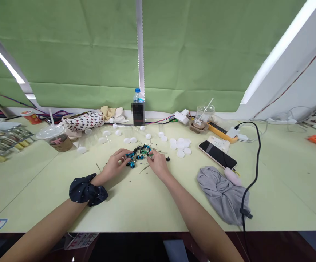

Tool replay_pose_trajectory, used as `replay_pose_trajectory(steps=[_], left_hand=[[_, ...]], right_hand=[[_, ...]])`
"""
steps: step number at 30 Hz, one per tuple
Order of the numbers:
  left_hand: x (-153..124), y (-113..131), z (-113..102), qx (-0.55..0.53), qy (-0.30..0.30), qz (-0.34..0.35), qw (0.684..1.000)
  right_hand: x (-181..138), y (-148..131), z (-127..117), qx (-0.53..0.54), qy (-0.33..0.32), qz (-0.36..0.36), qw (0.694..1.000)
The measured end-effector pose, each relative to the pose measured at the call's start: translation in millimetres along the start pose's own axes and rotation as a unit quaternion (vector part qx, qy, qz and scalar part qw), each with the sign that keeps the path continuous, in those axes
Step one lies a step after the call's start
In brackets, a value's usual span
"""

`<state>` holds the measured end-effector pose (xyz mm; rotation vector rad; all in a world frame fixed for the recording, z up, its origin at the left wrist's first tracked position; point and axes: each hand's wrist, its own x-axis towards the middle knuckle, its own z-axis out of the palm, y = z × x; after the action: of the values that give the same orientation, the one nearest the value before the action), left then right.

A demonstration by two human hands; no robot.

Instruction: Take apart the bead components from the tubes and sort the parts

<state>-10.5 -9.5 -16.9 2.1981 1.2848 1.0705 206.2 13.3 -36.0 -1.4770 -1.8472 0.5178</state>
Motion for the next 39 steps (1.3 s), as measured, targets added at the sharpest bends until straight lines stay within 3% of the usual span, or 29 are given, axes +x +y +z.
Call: replay_pose_trajectory(steps=[6, 11, 15, 21, 27, 31, 35, 39], left_hand=[[-0.9, -0.2, 4.2, 0.041, -0.010, 0.021, 0.999], [0.2, 5.0, 0.9, 0.075, 0.009, 0.037, 0.996], [-0.3, 17.3, -0.5, 0.093, -0.033, 0.036, 0.994], [-3.9, 40.5, 2.5, 0.062, -0.110, 0.036, 0.991], [-4.1, 38.3, 6.4, -0.109, -0.096, 0.016, 0.989], [-2.5, 34.9, 5.0, -0.167, -0.080, -0.005, 0.983], [-1.8, 31.1, 2.3, -0.203, -0.049, -0.041, 0.977], [-1.5, 20.8, 1.2, -0.207, 0.003, -0.068, 0.976]], right_hand=[[1.6, -0.7, 2.8, -0.018, 0.006, -0.013, 1.000], [-3.3, -12.6, -4.1, 0.073, 0.060, -0.051, 0.994], [-11.5, -29.4, -6.8, 0.175, 0.077, -0.067, 0.979], [-18.5, -53.5, -10.7, 0.421, 0.007, -0.064, 0.905], [-15.2, -60.5, -18.6, 0.552, -0.057, -0.019, 0.832], [-12.4, -58.4, -20.2, 0.590, -0.059, 0.004, 0.806], [-9.3, -50.1, -18.7, 0.586, -0.058, 0.030, 0.808], [-10.2, -42.9, -14.8, 0.522, -0.116, 0.040, 0.844]])
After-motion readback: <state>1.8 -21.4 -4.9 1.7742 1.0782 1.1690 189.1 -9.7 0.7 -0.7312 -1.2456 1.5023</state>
